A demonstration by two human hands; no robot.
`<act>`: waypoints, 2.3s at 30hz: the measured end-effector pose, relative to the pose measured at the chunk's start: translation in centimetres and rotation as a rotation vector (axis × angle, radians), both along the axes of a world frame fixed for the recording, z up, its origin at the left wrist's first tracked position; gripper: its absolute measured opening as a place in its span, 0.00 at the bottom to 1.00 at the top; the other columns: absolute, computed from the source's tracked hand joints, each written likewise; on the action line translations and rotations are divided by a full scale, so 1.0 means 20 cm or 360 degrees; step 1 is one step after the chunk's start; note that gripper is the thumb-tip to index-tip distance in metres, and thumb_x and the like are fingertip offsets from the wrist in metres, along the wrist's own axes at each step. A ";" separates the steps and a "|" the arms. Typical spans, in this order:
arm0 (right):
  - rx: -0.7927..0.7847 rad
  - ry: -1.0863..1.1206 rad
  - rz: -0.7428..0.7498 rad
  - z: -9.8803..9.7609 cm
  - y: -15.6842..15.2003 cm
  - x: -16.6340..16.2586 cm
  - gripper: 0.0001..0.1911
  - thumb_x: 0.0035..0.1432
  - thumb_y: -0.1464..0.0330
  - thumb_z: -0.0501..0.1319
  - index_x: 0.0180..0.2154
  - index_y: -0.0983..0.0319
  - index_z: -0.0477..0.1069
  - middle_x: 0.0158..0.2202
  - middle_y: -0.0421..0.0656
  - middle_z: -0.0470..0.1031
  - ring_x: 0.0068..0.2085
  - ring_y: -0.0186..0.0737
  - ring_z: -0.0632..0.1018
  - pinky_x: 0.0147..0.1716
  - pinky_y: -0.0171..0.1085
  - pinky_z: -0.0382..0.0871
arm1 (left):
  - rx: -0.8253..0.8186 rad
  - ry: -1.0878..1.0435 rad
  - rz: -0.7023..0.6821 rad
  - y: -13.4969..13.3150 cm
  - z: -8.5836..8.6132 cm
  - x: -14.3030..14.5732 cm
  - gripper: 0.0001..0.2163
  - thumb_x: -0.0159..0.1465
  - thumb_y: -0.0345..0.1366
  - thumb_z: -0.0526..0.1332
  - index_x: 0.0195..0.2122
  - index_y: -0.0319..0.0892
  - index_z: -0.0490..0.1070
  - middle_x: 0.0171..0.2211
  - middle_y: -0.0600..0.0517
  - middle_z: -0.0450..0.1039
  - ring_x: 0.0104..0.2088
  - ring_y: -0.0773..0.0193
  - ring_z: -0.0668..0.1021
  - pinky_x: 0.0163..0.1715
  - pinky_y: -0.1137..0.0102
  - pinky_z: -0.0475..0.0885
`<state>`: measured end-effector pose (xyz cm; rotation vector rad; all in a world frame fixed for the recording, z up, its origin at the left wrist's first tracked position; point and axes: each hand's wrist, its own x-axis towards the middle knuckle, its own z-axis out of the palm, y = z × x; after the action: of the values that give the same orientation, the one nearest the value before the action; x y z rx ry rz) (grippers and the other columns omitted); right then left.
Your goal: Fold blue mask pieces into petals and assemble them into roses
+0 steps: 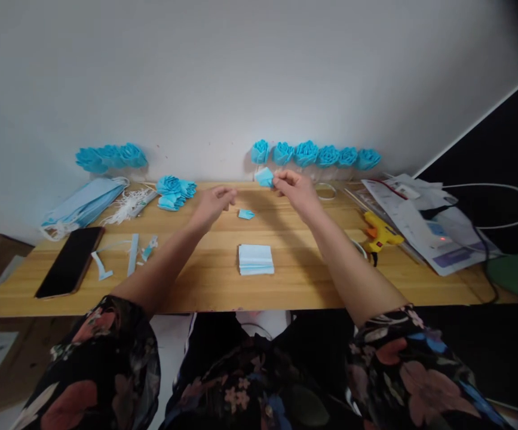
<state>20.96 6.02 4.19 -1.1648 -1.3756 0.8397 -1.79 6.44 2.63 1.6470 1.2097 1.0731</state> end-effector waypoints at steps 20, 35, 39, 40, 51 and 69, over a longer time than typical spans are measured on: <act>-0.0389 0.0332 0.0196 -0.27 -0.10 0.09 0.18 0.45 0.54 0.72 0.33 0.60 0.78 0.26 0.37 0.75 0.28 0.31 0.72 0.32 0.33 0.67 | 0.0104 0.1224 -0.0289 0.25 -0.19 0.04 0.05 0.57 0.34 0.62 0.30 0.41 0.77 0.33 0.48 0.80 0.33 0.60 0.77 0.29 0.70 0.62; -0.0485 0.0533 0.0383 -0.21 -0.15 0.06 0.14 0.43 0.57 0.74 0.30 0.58 0.80 0.49 0.41 0.79 0.38 0.34 0.76 0.37 0.34 0.69 | 0.0108 0.0301 -0.0354 0.08 -0.02 0.12 0.06 0.56 0.37 0.62 0.28 0.40 0.71 0.25 0.54 0.74 0.27 0.68 0.74 0.29 0.73 0.67; -0.0549 0.0598 0.0345 -0.22 -0.15 0.05 0.17 0.38 0.56 0.76 0.30 0.59 0.80 0.33 0.40 0.80 0.34 0.35 0.75 0.34 0.34 0.71 | 0.0044 0.0209 -0.0440 0.07 -0.04 0.15 0.07 0.55 0.38 0.65 0.28 0.39 0.72 0.25 0.52 0.75 0.27 0.67 0.74 0.30 0.72 0.68; -0.0549 0.0607 0.0328 -0.23 -0.14 0.05 0.17 0.38 0.56 0.76 0.29 0.59 0.80 0.30 0.39 0.79 0.33 0.34 0.75 0.33 0.34 0.71 | -0.0008 0.0118 -0.0463 0.07 -0.04 0.15 0.09 0.55 0.39 0.66 0.30 0.39 0.73 0.26 0.52 0.75 0.28 0.67 0.75 0.32 0.71 0.69; -0.0489 0.0775 0.0269 -0.20 -0.13 0.08 0.19 0.36 0.56 0.76 0.28 0.58 0.77 0.30 0.37 0.77 0.33 0.33 0.75 0.37 0.35 0.74 | -0.0688 -0.0700 -0.0546 0.10 -0.11 0.15 0.22 0.54 0.44 0.72 0.47 0.38 0.75 0.31 0.50 0.78 0.28 0.66 0.80 0.33 0.71 0.73; -0.0581 0.0874 0.0348 -0.21 -0.13 0.09 0.18 0.36 0.59 0.77 0.28 0.60 0.77 0.30 0.37 0.77 0.34 0.31 0.76 0.37 0.32 0.74 | -0.0467 -0.0418 -0.0571 0.07 -0.11 0.17 0.26 0.52 0.47 0.72 0.49 0.37 0.75 0.25 0.52 0.77 0.23 0.68 0.75 0.26 0.73 0.68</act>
<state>22.67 3.46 0.04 -0.9539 -0.9215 1.4890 1.68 7.78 0.35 1.3793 0.8169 0.8122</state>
